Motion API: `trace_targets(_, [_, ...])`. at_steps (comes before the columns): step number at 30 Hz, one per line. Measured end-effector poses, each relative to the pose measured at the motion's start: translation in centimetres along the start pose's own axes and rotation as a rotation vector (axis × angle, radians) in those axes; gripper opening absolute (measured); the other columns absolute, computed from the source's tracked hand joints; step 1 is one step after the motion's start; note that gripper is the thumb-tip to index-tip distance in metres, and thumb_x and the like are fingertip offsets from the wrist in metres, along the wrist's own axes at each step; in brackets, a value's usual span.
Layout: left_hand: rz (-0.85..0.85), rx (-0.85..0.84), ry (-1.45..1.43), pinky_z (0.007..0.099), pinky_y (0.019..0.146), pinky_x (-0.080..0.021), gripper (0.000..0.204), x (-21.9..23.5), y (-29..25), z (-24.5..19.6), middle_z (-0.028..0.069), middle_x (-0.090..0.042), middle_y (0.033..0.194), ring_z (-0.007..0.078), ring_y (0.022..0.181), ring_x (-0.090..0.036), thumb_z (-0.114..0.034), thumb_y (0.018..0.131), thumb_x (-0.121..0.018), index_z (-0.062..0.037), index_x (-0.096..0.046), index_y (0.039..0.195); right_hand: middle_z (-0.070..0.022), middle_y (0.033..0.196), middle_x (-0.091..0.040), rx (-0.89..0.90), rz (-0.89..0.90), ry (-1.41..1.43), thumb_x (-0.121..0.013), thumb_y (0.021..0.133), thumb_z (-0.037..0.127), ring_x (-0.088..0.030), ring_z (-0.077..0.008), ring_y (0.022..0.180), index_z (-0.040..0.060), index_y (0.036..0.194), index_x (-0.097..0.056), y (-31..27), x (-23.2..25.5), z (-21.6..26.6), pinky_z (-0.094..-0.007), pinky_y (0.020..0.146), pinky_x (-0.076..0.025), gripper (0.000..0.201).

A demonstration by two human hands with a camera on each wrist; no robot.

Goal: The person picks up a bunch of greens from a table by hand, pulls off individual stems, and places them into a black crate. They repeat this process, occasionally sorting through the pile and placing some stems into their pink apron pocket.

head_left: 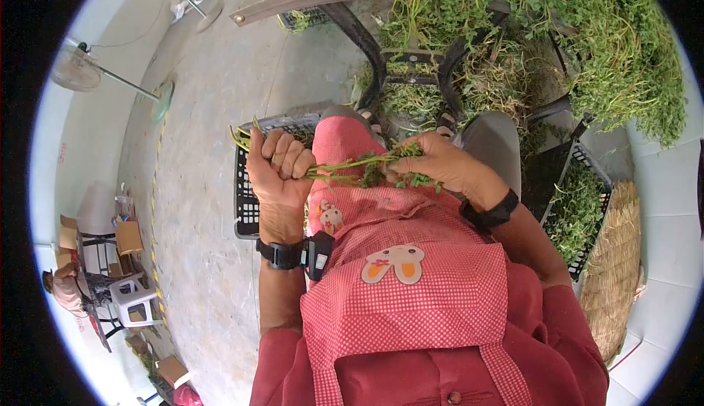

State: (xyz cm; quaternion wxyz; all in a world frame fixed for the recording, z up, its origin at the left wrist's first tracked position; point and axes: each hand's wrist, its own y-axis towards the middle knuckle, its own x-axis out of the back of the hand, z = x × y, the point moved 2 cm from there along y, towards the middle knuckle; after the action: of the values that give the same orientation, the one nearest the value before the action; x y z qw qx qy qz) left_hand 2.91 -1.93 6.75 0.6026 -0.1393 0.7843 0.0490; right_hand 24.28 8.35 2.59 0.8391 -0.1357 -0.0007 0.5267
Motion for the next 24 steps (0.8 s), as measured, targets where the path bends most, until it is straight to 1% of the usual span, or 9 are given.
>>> trace_targets(8, [0.058,-0.049,0.037,0.024,0.034,-0.013,0.049,0.1,-0.2,0.0,-0.0065,-0.018,0.045,0.0073,0.035,-0.013,-0.041,0.098,-0.029,-0.0166,-0.03,0.056,0.0019,0.072,-0.061,0.007,-0.082,0.053,-0.067,0.081,0.025,-0.051,-0.0036,0.062,0.0013,0.097,-0.066,-0.3,-0.7,0.3,-0.0214,0.052,-0.04,0.029])
trace_targets(10, [0.015,-0.05,0.057,0.0239,0.034,-0.013,0.049,-0.2,-0.2,0.4,-0.0065,-0.018,0.045,0.0073,0.035,-0.013,-0.042,0.097,-0.03,-0.0167,-0.03,0.056,-0.0057,0.067,-0.062,0.071,-0.246,-0.228,-0.066,0.079,0.027,-0.057,-0.0132,0.059,-0.0001,0.085,-0.067,0.4,-0.5,-0.3,-0.0302,0.053,-0.045,0.027])
trace_targets(11, [-0.031,-0.048,0.077,0.0238,0.034,-0.013,0.049,-0.3,-0.3,0.8,-0.0065,-0.018,0.045,0.0074,0.035,-0.013,-0.042,0.097,-0.03,-0.0167,-0.031,0.056,-0.0057,0.067,-0.062,0.069,-0.248,-0.227,-0.066,0.079,0.027,-0.057,-0.0132,0.059,-0.0001,0.085,-0.067,0.7,-0.4,-0.5,-0.0302,0.053,-0.045,0.027])
trace_targets(13, [-0.094,-0.036,0.13,0.0237,0.035,-0.012,0.049,-0.8,-0.4,2.3,-0.0072,-0.018,0.045,0.0076,0.036,-0.012,-0.045,0.096,-0.033,-0.0177,-0.03,0.055,-0.018,0.066,-0.06,0.217,-0.44,-0.955,-0.064,0.076,0.027,-0.06,-0.029,0.061,-0.0023,0.075,-0.064,1.6,-0.6,0.5,-0.0399,0.058,-0.047,0.029])
trace_targets(14, [-0.155,-0.028,0.183,0.0237,0.035,-0.012,0.049,-0.9,-0.5,2.9,-0.0078,-0.017,0.046,0.0079,0.036,-0.011,-0.047,0.095,-0.035,-0.0186,-0.029,0.055,-0.018,0.066,-0.06,0.211,-0.447,-0.954,-0.064,0.076,0.027,-0.06,-0.029,0.061,-0.0023,0.075,-0.064,2.0,-0.3,0.2,-0.0399,0.058,-0.047,0.029])
trace_targets(16, [-0.171,-0.038,0.181,0.0239,0.035,-0.011,0.049,-1.5,-0.6,3.0,-0.0076,-0.017,0.046,0.0081,0.036,-0.011,-0.047,0.095,-0.035,-0.0187,-0.029,0.055,-0.0249,0.072,-0.058,0.232,-0.653,-1.03,-0.062,0.074,0.026,-0.058,-0.04,0.068,-0.0034,0.071,-0.062,3.3,1.0,-1.2,-0.047,0.063,-0.046,0.03])
trace_targets(20, [-0.09,-0.1,0.118,0.0237,0.035,-0.012,0.049,-1.0,-0.6,0.3,-0.0068,-0.017,0.047,0.0079,0.037,-0.013,-0.045,0.096,-0.034,-0.0181,-0.028,0.055,-0.0209,0.069,-0.059,0.028,-0.671,-1.042,-0.065,0.074,0.028,-0.06,-0.0347,0.066,-0.0033,0.073,-0.062,2.9,6.8,-4.1,-0.0437,0.063,-0.046,0.032])
trace_targets(22, [-0.163,-0.146,0.042,0.0234,0.034,-0.013,0.05,-0.6,-0.4,-0.5,-0.0064,-0.018,0.046,0.0077,0.036,-0.013,-0.042,0.096,-0.032,-0.0173,-0.029,0.054,-0.007,0.062,-0.057,-0.033,-0.59,-0.596,-0.067,0.077,0.027,-0.05,-0.0147,0.051,-0.0043,0.081,-0.063,1.5,5.9,-3.0,-0.0309,0.05,-0.041,0.032])
trace_targets(24, [-0.153,-0.16,-0.033,0.0239,0.035,-0.013,0.048,1.4,0.0,-1.4,-0.0065,-0.017,0.047,0.0083,0.037,-0.012,-0.039,0.097,-0.033,-0.0173,-0.026,0.054,-0.0033,0.063,-0.055,0.067,-0.544,-0.522,-0.066,0.079,0.027,-0.048,-0.0102,0.053,-0.0046,0.082,-0.063,1.6,3.9,-2.8,-0.0284,0.05,-0.04,0.032])
